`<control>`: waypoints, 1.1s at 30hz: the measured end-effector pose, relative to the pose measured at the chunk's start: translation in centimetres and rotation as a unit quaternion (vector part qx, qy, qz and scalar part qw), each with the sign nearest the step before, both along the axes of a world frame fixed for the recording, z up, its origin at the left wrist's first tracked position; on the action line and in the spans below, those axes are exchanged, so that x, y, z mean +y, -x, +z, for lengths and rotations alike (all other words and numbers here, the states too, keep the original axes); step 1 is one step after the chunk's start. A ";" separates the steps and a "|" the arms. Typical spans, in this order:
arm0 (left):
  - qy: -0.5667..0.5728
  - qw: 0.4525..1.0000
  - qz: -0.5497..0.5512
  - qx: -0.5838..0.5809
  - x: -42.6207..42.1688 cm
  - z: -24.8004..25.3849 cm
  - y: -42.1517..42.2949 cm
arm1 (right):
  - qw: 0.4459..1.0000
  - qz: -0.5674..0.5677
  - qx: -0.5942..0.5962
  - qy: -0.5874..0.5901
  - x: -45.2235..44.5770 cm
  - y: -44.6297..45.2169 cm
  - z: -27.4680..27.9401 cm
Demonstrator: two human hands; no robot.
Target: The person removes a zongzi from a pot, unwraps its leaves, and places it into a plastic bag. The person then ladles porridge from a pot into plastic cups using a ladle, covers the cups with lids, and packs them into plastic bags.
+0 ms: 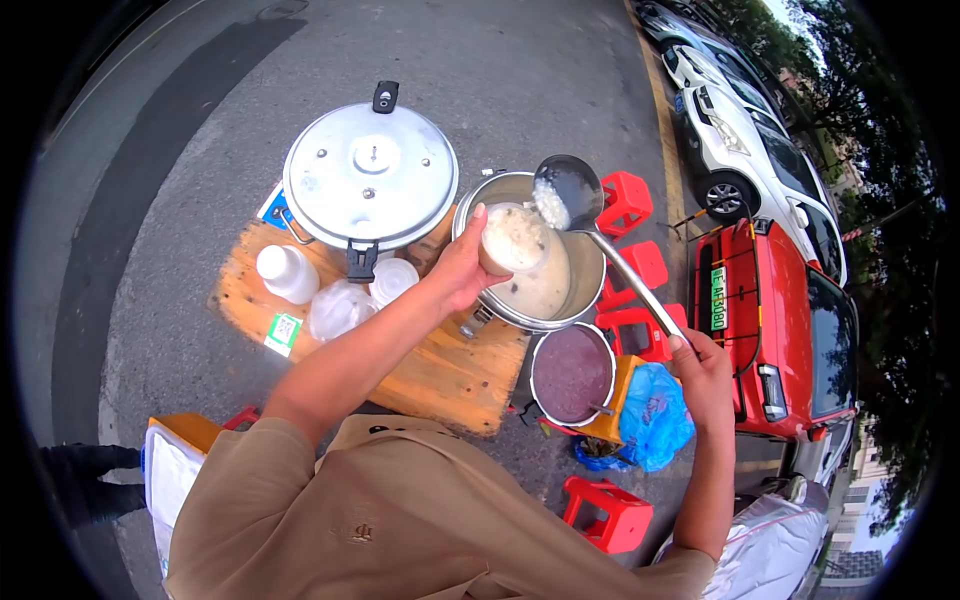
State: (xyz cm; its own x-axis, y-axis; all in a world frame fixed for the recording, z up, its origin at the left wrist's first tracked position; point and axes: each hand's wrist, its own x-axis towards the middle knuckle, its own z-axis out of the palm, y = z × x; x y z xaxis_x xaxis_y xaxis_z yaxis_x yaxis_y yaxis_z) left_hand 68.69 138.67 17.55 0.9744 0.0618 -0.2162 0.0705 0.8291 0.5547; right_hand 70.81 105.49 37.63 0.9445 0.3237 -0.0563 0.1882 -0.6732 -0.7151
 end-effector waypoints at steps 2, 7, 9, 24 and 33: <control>0.004 1.000 -0.003 -0.008 0.2 -0.2 0.1 | 0.994 -0.031 0.086 -0.055 0.2 -0.4 0.2; 0.005 1.000 -0.002 -0.028 0.5 -0.2 0.9 | 0.999 0.021 -0.020 0.021 -0.7 -3.4 -3.8; -0.002 1.000 -0.002 -0.030 0.6 0.4 1.5 | 0.983 0.057 -0.128 0.122 0.3 -4.0 -5.5; 0.009 1.000 0.005 -0.023 0.4 -0.4 8.0 | 0.874 0.218 -0.153 0.406 6.9 -7.7 -12.9; 0.022 1.000 -0.015 0.013 -1.3 -5.5 12.9 | 0.925 0.286 -0.188 0.167 11.4 -2.2 -12.0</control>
State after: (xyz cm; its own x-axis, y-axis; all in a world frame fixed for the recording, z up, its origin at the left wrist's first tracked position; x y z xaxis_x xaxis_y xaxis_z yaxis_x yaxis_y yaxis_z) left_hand 55.80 137.33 12.03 0.9699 0.0228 -0.2425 0.1089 0.8500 0.5155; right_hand 73.06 116.86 25.59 0.5973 0.8002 0.0544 0.7750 -0.5584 -0.2959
